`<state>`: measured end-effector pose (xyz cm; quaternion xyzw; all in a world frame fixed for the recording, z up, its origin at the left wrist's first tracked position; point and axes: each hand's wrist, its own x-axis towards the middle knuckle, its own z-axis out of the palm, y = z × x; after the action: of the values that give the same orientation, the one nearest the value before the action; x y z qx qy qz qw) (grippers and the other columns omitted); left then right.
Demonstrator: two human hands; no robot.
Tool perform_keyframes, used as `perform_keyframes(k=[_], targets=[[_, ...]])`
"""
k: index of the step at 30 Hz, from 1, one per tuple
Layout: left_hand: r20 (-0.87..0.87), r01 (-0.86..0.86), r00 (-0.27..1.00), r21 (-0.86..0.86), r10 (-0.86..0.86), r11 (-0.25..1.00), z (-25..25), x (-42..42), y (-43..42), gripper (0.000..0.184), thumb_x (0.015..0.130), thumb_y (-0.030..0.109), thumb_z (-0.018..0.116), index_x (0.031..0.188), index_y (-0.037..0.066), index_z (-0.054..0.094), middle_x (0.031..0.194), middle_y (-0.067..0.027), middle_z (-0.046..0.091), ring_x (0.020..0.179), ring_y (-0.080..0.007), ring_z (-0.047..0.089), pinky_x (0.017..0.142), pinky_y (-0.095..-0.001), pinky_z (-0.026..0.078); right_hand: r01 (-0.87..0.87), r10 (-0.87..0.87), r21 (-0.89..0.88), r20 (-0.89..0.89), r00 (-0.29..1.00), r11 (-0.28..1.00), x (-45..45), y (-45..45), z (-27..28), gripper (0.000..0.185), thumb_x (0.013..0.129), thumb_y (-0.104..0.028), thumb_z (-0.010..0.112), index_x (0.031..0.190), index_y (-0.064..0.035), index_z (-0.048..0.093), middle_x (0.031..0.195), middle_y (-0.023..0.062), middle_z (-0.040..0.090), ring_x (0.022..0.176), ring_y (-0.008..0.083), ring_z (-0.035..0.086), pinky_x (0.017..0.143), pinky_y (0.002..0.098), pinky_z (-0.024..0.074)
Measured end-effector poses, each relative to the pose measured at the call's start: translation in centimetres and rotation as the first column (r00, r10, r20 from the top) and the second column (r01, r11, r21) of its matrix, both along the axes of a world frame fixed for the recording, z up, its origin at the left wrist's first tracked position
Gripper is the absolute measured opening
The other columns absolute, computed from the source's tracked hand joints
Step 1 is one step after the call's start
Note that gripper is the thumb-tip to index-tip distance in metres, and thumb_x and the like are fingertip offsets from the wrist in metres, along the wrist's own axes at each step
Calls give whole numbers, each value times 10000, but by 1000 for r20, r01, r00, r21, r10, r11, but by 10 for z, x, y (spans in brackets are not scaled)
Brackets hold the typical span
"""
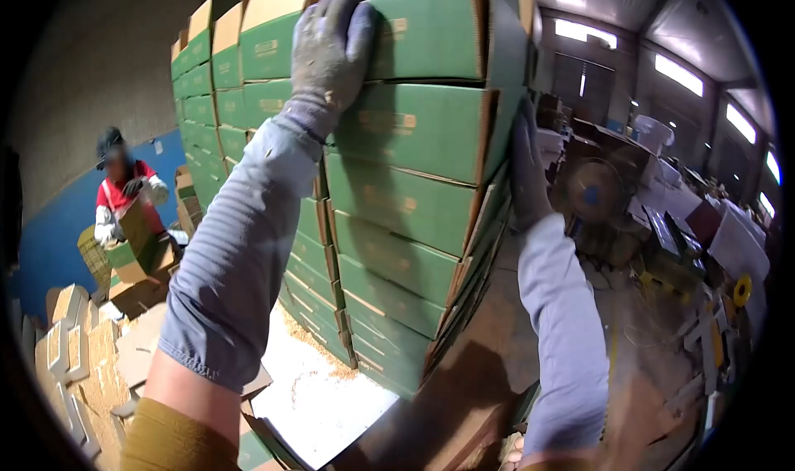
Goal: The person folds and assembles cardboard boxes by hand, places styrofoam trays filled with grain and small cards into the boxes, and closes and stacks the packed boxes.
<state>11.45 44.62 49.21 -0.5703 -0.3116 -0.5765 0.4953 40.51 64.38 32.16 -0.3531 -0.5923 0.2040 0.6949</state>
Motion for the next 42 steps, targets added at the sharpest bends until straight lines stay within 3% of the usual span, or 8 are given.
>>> perform_keyframes(k=[5, 9, 11, 15, 23, 33, 37, 42], targets=[[-18, 193, 981, 114, -192, 975, -20, 6, -28, 476, 850, 318, 512, 1237, 41, 500, 1254, -185, 509, 1199, -354, 432, 1054, -482, 278, 179, -197, 308, 26, 980, 934, 2, -100, -105, 489, 1011, -287, 310, 1394, 17, 296, 1422, 129, 372, 1285, 233, 380, 1025, 331, 350], [-280, 27, 947, -422, -158, 906, -200, -10, -152, 583, 849, 367, 495, 1345, 74, 406, 1408, -187, 372, 1344, -351, 289, 1116, -547, 166, -566, 342, -324, -541, 769, 758, -111, -319, -133, 460, 876, -114, 444, 1309, 31, 391, 1244, 107, 482, 1090, 207, 484, 956, 339, 387], [-236, -46, 943, -793, -236, 608, -320, -36, -220, 519, 857, 285, 486, 1347, 131, 409, 1426, -129, 371, 1311, -292, 363, 1091, -531, 261, -666, 686, -162, 183, 705, 728, -116, -365, -223, 585, 754, 35, 539, 1318, 49, 386, 1252, 124, 469, 1178, 244, 441, 1045, 353, 308], [16, 3, 951, -999, 308, 44, -465, -56, -401, 527, 869, 235, 525, 1364, 106, 397, 1417, -136, 379, 1311, -301, 361, 1120, -487, 223, -562, 794, -741, -565, 224, -368, -178, -402, -385, 740, 882, -218, 594, 1459, -41, 167, 1436, 150, 283, 1287, 262, 341, 1093, 377, 235], [59, 97, 313, -995, 948, 30, -530, -59, -668, 586, 853, 336, 584, 1342, 63, 409, 1369, -210, 389, 1261, -419, 357, 1084, -514, 239, -344, 590, -623, -780, 210, -702, -315, -514, -413, 507, 873, -258, 598, 1296, -29, 438, 1197, 162, 567, 1023, 301, 606, 867, 386, 512], [4, 90, 444, -995, 896, -40, -562, -87, -730, 717, 857, 452, 540, 1410, 58, 312, 1436, -176, 329, 1339, -357, 283, 1095, -502, 215, -306, 978, -931, -207, -7, -199, -324, -488, -411, 434, 956, -277, 450, 1266, 27, 454, 1165, 168, 587, 1030, 265, 602, 885, 365, 496], [7, 114, 410, -992, 912, -44, -572, -91, -716, 716, 877, 490, 487, 1403, 38, 314, 1440, -201, 307, 1344, -363, 271, 1092, -527, 191, -446, 842, -789, -523, 130, -422, -330, -542, -307, 469, 943, -249, 476, 1299, 48, 406, 1200, 181, 566, 1074, 274, 578, 903, 355, 474], [-69, 98, 436, -987, 897, -124, -580, -96, -709, 693, 874, 471, 489, 1383, 27, 335, 1424, -228, 314, 1333, -384, 279, 1091, -565, 130, -514, 754, -627, 655, 60, 585, -300, -454, -479, 476, 911, -152, 521, 1324, 22, 359, 1237, 196, 539, 1081, 305, 572, 924, 383, 464]])
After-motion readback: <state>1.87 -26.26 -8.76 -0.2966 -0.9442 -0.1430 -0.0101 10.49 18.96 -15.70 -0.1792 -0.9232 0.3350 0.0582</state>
